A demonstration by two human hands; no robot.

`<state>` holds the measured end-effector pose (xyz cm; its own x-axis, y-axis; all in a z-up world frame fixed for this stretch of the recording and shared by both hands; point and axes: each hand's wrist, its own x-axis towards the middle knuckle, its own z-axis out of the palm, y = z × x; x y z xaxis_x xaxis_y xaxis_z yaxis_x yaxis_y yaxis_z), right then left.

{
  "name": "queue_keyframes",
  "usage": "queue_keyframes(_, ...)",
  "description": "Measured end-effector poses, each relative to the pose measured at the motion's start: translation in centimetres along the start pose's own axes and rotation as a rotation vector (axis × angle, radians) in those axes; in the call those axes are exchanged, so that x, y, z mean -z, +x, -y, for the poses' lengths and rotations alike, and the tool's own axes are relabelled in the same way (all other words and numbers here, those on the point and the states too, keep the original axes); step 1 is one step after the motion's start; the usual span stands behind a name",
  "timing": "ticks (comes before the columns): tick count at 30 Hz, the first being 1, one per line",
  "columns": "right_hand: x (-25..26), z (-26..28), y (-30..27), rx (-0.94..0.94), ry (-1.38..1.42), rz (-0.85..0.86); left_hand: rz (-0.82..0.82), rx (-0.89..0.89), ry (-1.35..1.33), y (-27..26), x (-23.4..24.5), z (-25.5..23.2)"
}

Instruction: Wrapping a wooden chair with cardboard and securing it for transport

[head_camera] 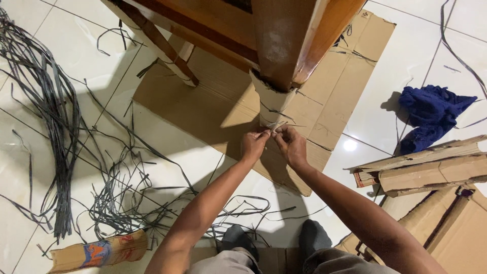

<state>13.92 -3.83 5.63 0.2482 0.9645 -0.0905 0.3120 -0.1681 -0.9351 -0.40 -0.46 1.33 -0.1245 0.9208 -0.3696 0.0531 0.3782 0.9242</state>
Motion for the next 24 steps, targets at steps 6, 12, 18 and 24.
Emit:
queue_keyframes(6, -0.2, 0.7, -0.2, -0.017, 0.117, -0.015, -0.036, -0.023, -0.011, -0.1, -0.1, -0.1)
queue_keyframes(12, -0.4, 0.3, -0.2, -0.037, -0.015, -0.026, -0.015, -0.053, 0.029, -0.2, -0.2, 0.3)
queue_keyframes(18, -0.6, 0.2, -0.1, -0.022, -0.174, -0.008, -0.018, -0.082, 0.084, -0.1, 0.2, -0.4)
queue_keyframes(24, -1.1, -0.5, 0.0, -0.142, 0.047, -0.030, 0.015, -0.213, 0.206, -0.4, 0.2, -0.7)
